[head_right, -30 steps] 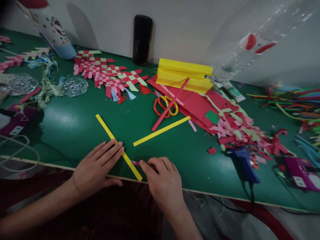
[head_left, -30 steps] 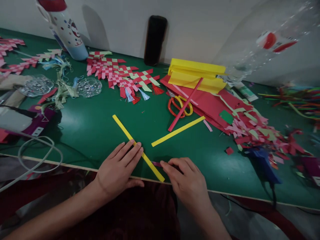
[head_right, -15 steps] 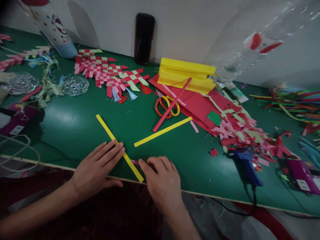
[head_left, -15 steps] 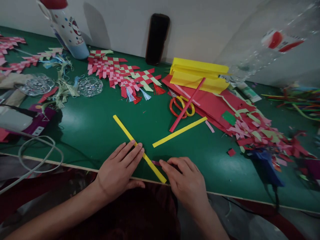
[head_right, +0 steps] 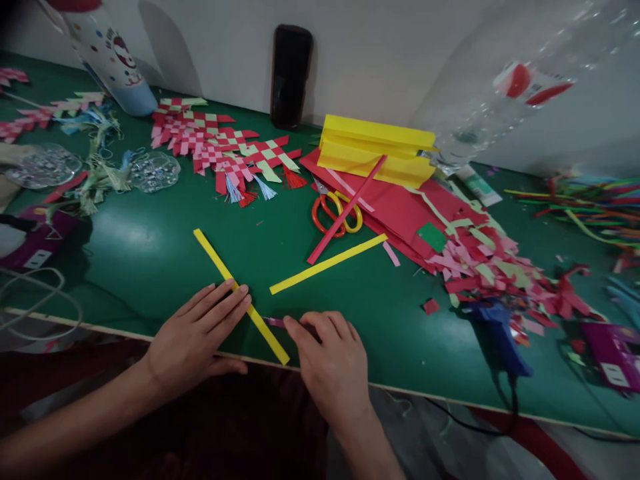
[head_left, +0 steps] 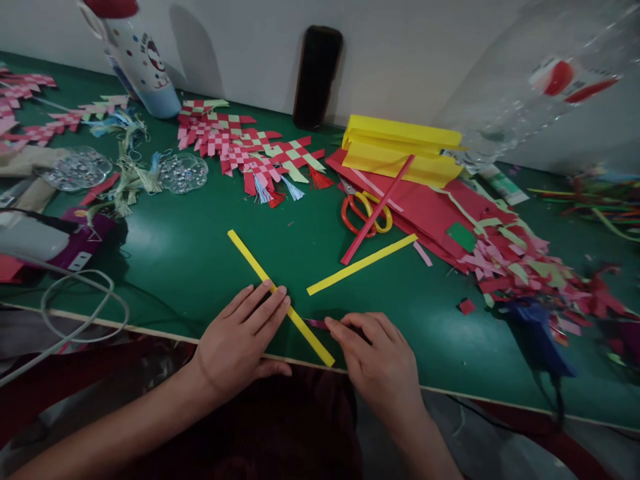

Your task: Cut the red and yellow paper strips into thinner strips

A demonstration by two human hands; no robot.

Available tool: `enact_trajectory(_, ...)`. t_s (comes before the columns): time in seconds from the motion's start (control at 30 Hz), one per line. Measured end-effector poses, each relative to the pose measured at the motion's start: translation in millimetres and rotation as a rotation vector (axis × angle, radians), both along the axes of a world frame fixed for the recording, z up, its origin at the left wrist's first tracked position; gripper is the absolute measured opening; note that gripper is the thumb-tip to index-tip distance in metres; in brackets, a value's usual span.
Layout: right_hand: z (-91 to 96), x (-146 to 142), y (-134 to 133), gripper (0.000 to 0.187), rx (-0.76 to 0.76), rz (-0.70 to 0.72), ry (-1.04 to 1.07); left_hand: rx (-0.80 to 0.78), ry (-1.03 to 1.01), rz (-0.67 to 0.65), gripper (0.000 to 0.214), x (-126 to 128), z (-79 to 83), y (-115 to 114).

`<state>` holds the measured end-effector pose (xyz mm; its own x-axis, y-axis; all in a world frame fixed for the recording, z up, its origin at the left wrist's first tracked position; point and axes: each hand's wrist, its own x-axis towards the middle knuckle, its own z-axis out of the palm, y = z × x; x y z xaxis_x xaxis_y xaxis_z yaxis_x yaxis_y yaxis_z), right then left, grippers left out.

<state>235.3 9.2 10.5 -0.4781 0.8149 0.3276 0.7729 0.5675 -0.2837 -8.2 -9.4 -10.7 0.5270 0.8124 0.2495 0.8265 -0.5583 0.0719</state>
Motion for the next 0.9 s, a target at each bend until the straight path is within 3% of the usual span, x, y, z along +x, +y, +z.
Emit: enact_trajectory(0.9, -0.9, -5.8, -3.7, 0.022, 0.018, 0.024, 0.013, -0.006, -0.044, -0.024, 0.078, -1.2, -3.9, -1.9)
